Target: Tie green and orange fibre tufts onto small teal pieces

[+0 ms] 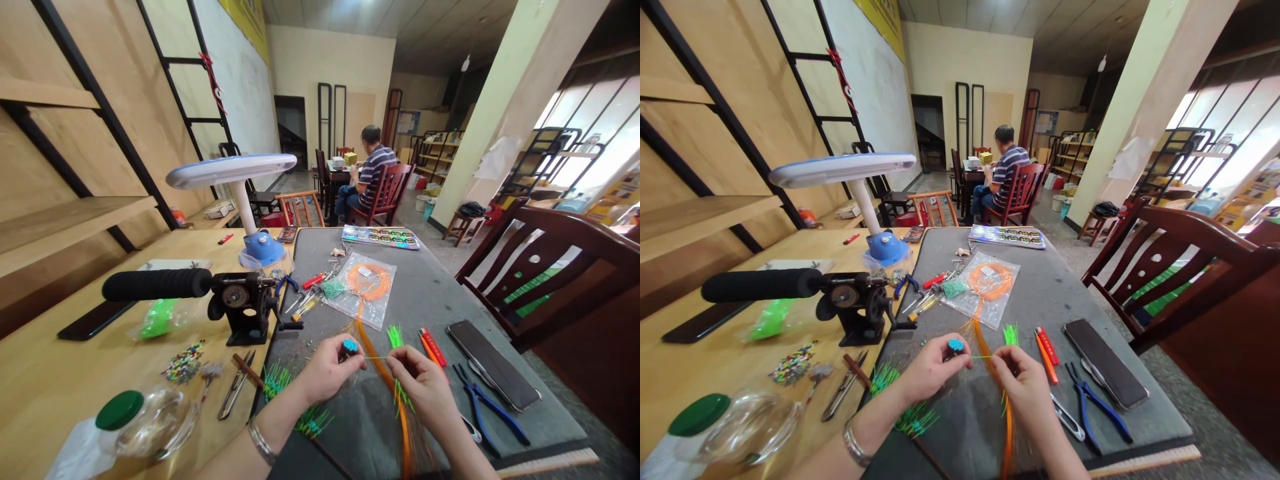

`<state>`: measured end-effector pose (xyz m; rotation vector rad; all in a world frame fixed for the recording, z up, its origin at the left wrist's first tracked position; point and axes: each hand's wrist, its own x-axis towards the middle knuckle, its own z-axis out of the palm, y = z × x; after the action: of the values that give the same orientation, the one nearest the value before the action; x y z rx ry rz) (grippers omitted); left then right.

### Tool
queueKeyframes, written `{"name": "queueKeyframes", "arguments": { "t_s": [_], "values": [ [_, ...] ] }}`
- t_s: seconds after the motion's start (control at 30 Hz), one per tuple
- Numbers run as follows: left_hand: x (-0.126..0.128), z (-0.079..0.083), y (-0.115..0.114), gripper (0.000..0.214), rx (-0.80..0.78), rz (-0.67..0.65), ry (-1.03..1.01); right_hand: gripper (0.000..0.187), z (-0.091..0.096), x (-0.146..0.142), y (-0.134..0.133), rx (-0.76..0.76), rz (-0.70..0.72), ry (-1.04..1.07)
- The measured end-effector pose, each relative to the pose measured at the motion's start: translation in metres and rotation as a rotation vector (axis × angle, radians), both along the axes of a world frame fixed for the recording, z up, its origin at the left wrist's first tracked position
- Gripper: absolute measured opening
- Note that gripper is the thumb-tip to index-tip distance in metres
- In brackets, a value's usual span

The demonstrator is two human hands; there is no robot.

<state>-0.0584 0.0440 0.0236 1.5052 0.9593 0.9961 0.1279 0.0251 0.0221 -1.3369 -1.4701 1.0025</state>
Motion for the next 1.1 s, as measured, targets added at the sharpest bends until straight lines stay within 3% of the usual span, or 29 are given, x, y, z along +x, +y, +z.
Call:
{"name": "queueKeyframes", "arguments": {
  "t_s": [0.43,0.7,1.1],
  "values": [
    [0.004,-0.004,-0.004,0.010,-0.060,-0.042,0.017,0.027,0.003,0.009,-0.010,0.154,-0.053,-0.129],
    [0.005,-0.006,-0.001,0.023,-0.224,0.034,-0.023,0.029,0.002,0.006,-0.013,0.186,-0.088,-0.131],
    [0.009,-0.001,-0.005,0.014,-0.017,0.191,-0.013,0.031,-0.018,0.007,-0.003,0.091,-0.120,-0.106]
  ]
}}
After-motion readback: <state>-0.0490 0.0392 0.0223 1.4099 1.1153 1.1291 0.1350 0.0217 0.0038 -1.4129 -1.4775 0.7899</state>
